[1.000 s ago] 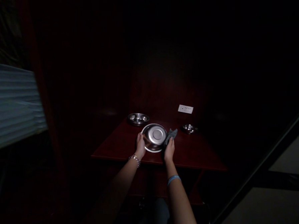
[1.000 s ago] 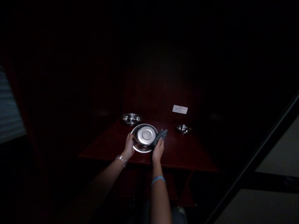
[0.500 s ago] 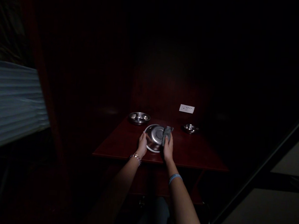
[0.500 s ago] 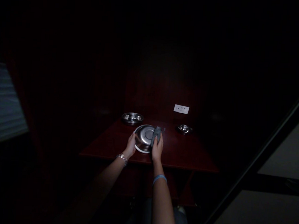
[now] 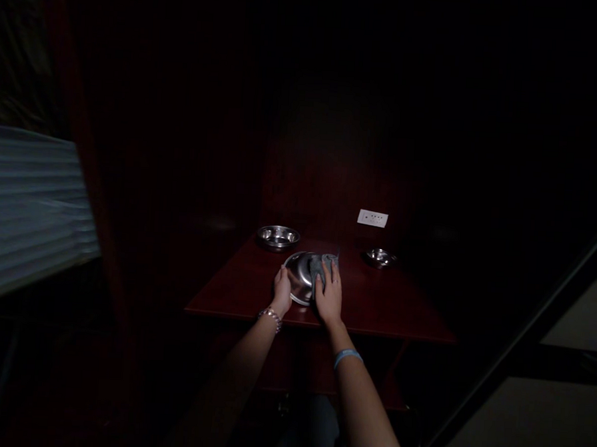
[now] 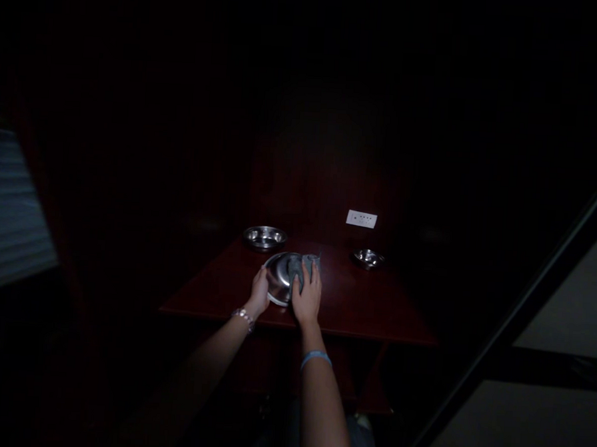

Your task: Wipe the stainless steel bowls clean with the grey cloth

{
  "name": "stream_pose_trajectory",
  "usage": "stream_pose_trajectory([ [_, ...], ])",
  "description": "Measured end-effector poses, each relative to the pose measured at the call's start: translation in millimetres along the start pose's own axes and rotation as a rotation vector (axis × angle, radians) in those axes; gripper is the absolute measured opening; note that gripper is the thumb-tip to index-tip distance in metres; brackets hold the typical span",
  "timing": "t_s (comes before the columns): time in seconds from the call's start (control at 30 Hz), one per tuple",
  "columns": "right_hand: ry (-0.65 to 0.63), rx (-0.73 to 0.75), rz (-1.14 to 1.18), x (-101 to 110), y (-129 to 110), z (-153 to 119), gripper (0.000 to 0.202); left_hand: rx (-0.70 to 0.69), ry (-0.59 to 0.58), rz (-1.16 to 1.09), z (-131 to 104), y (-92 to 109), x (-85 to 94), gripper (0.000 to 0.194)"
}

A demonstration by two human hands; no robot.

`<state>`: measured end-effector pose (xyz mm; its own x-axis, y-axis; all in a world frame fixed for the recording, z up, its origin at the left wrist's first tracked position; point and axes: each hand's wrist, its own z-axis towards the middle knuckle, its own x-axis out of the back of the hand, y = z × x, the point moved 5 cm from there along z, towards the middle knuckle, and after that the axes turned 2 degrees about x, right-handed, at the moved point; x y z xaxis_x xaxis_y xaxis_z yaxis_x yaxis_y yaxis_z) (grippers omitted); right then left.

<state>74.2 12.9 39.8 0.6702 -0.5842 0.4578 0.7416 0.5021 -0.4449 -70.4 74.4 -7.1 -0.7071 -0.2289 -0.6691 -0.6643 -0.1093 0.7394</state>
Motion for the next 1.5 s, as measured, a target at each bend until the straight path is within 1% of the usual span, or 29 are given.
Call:
stream_pose_trajectory([
  [0.23, -0.088, 0.219, -0.123, -1.7, -20.1, -2.9, 0.051, -0.036, 0.012, -0.047, 2.6, 1.1, 0.3, 0.028],
  [0.4, -0.123, 0.308, -0.175, -2.5, -30.5, -4.8, 0.054, -0.073, 0.0, -0.082, 2.4, 2.5, 0.3, 0.027],
  [0.57, -0.147, 0.321, -0.173, -2.9, -33.8, -5.6, 0.056, -0.101, -0.008, -0.11, 8.9, 0.2, 2.1, 0.025],
  [0.67, -0.153, 0.325, -0.163, -3.1, -34.2, -6.0, 0.057, -0.09, -0.012, -0.127, 11.9, -2.2, 3.4, 0.025],
  [0.83, -0.172, 0.346, -0.146, -3.5, -35.6, -6.4, 0.062, -0.086, -0.053, -0.162, 11.7, -2.5, 3.4, 0.028],
  [1.0, -0.181, 0.358, -0.133, -2.1, -37.5, -6.7, 0.063, -0.049, -0.055, -0.127, 7.5, -1.3, 2.1, 0.038],
  [1.23, -0.169, 0.363, -0.131, -2.5, -36.7, -6.7, 0.064, 0.065, -0.066, -0.138, 0.1, -0.4, -4.7, 0.054],
  [1.37, -0.159, 0.353, -0.153, -4.8, -34.8, -6.1, 0.059, 0.085, -0.083, -0.171, 0.9, -0.8, -6.0, 0.053],
  [1.5, -0.166, 0.328, -0.158, -6.2, -32.2, -5.3, 0.051, 0.066, -0.097, -0.177, 2.4, -1.5, -4.6, 0.051],
])
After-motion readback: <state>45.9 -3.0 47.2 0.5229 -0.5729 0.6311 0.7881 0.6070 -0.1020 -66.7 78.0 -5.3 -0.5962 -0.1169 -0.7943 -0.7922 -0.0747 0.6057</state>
